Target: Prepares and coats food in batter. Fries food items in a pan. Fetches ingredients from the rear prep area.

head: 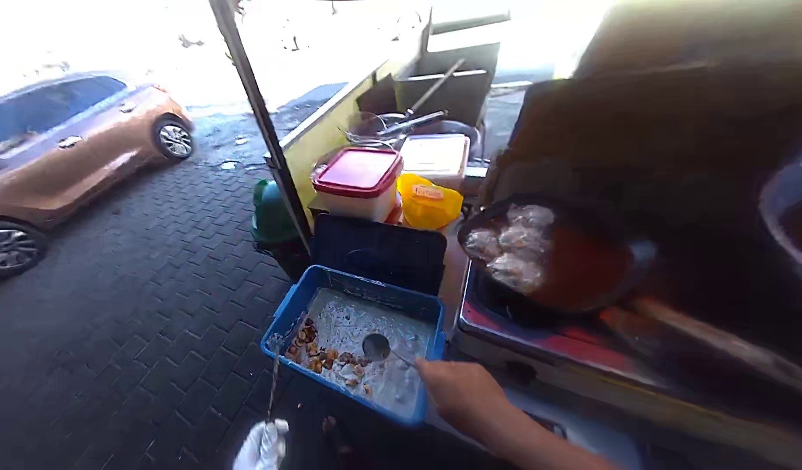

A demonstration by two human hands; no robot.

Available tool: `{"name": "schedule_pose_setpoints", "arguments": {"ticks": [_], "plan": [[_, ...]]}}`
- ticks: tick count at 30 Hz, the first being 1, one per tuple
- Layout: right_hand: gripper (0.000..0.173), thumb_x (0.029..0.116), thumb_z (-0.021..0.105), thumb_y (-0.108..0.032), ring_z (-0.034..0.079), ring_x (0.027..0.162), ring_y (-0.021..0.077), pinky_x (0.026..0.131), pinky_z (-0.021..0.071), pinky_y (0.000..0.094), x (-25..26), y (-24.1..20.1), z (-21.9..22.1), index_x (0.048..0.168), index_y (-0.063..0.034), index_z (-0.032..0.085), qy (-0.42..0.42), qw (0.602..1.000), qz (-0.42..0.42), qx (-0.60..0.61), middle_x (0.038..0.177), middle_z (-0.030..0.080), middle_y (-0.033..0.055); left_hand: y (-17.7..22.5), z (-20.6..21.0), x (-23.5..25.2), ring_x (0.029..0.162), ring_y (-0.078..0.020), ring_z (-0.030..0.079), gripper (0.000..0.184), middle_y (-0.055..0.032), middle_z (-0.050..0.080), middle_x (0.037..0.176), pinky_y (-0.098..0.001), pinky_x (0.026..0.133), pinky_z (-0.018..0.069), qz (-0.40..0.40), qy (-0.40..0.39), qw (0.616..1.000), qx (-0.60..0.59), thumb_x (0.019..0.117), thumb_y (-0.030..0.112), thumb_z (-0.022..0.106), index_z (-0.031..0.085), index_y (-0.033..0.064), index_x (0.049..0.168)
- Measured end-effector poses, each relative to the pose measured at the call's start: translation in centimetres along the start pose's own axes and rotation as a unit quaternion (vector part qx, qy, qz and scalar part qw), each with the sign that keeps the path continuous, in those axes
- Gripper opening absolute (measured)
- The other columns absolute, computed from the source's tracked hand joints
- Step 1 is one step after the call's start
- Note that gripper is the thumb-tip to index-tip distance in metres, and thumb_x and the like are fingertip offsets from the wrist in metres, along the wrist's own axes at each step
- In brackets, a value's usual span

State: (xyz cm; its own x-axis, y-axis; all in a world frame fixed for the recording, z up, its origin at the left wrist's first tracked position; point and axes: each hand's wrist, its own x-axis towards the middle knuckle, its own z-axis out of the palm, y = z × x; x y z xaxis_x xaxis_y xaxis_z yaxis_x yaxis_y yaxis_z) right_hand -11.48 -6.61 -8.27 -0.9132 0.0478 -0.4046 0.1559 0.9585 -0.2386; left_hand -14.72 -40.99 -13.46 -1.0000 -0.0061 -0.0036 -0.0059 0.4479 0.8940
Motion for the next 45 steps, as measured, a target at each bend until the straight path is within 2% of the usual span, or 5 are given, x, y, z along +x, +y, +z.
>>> {"name": "schedule_pose_setpoints", "arguments": {"ticks": [9,20,25,34,45], "plan": [[0.044,0.1021,0.042,-0.005,0.071,0.1,0.0438,0.079,0.0568,0.0584,8.1,-9.9,-0.8,0.146,-0.0019,0.048,-0.167,0.963,0.207,-0.05,0.113,0.07,0.0241,0.3,3.6,25.0,0.062,-0.0043,0.06,0.032,0.0035,0.065,0.076,-0.0206,0.058,0.054,0.2,-0.178,0.957,-0.108,0.1057,0.025,0.047,0.069,0.0015,0.111],[0.035,0.1043,0.041,-0.019,0.073,0.089,0.0431,0.071,0.0561,0.0598,8.1,-18.0,-3.0,0.132,-0.0097,0.06,-0.255,0.935,0.245,0.025,0.092,0.072,0.0204,-2.2,4.5,27.0,0.06,-0.005,0.058,0.035,0.0036,0.065,0.077,-0.0206,0.053,0.0519,0.139,-0.254,0.918,-0.27,0.1077,0.033,0.05,0.067,0.0032,0.111],[0.031,0.0954,0.053,-0.017,0.068,0.057,0.031,0.045,0.0518,0.0482,8.0,-16.2,-2.2,0.118,-0.019,0.074,0.012,0.98,0.181,-0.082,0.07,0.068,0.0091,-2.1,4.5,27.3,0.061,-0.0038,0.058,0.034,0.0043,0.064,0.077,-0.019,0.055,0.0516,0.12,-0.275,0.909,-0.29,0.1075,0.035,0.051,0.067,0.0042,0.11],[0.039,0.1021,0.044,-0.015,0.072,0.086,0.0436,0.07,0.0561,0.0608,11.8,-17.5,0.0,0.139,-0.0113,0.056,-0.22,0.957,0.189,0.026,0.094,0.072,0.0207,-2.8,4.7,27.2,0.062,-0.0047,0.058,0.038,0.0024,0.065,0.079,-0.0209,0.055,0.052,0.123,-0.27,0.913,-0.278,0.1068,0.037,0.052,0.066,0.002,0.111],[0.035,0.1059,0.046,-0.024,0.064,0.056,0.0193,0.044,0.0511,0.0386,6.4,-15.1,1.8,0.133,-0.0273,0.069,0.166,0.985,0.055,0.011,0.073,0.064,0.0013,-2.4,4.6,27.4,0.062,-0.0063,0.059,0.025,0.0013,0.065,0.078,-0.0219,0.057,0.0533,0.096,-0.285,0.906,-0.298,0.1037,0.021,0.055,0.068,0.0012,0.109]]}}
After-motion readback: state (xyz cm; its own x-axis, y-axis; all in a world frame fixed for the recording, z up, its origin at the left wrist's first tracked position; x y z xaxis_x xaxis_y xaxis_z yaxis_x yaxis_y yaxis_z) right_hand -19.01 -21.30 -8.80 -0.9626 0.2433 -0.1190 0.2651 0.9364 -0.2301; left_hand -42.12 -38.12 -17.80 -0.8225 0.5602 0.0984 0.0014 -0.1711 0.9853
